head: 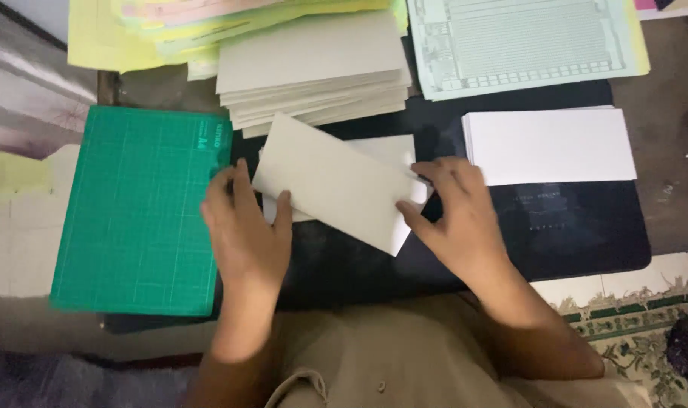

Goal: Folding sheets of paper and inserting them into envelopes at a workstation.

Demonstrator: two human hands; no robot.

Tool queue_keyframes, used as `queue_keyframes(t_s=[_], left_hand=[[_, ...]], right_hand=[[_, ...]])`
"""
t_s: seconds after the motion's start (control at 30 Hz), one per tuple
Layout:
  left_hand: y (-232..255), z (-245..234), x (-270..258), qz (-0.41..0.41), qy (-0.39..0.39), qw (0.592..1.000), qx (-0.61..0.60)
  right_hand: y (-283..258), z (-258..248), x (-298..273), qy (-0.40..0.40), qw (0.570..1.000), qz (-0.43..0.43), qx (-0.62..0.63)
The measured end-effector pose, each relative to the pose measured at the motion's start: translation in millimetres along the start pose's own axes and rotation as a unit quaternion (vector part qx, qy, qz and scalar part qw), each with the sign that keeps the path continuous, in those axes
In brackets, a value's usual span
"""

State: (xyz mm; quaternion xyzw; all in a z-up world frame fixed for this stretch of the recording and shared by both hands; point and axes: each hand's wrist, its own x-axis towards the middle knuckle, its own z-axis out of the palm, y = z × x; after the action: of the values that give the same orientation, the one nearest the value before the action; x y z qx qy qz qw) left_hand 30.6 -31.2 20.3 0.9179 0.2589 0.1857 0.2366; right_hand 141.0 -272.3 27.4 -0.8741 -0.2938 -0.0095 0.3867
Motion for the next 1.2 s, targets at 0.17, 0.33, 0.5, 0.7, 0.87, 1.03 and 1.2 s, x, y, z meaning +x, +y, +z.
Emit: queue_keyframes(t_s=[0.17, 0.33, 0.5, 0.7, 0.87, 1.03, 1.2], left_hand=[[41, 20, -17, 0.168, -0.037, 0.984, -0.051], [94, 35, -16, 0.305, -0.227, 0.914, -0.140], [133, 71, 6, 0.373, -0.257, 0.892, 0.003], [168, 124, 41, 0.324, -0.254, 0.909, 0.069], [184, 158, 61, 0.347, -0.301, 0.884, 0.087], [194, 169, 56, 0.359, -0.346, 0.854, 0.150], [207, 166, 63, 0.331, -0.377, 0.844, 0.188]], right_hand=[[55, -55, -11, 0.091, 0.994, 0.002, -0.067], [154, -123, -32, 0.126, 0.969, 0.083, -0.194], [193, -159, -26, 0.048, 0.966, 0.063, -0.246], [149, -170, 14, -0.042, 0.967, 0.236, -0.090], [153, -163, 15, -0.043, 0.967, 0.236, -0.092], [157, -159, 7, -0.060, 0.972, 0.202, -0.105], [156, -166, 14, -0.100, 0.957, 0.263, -0.075]])
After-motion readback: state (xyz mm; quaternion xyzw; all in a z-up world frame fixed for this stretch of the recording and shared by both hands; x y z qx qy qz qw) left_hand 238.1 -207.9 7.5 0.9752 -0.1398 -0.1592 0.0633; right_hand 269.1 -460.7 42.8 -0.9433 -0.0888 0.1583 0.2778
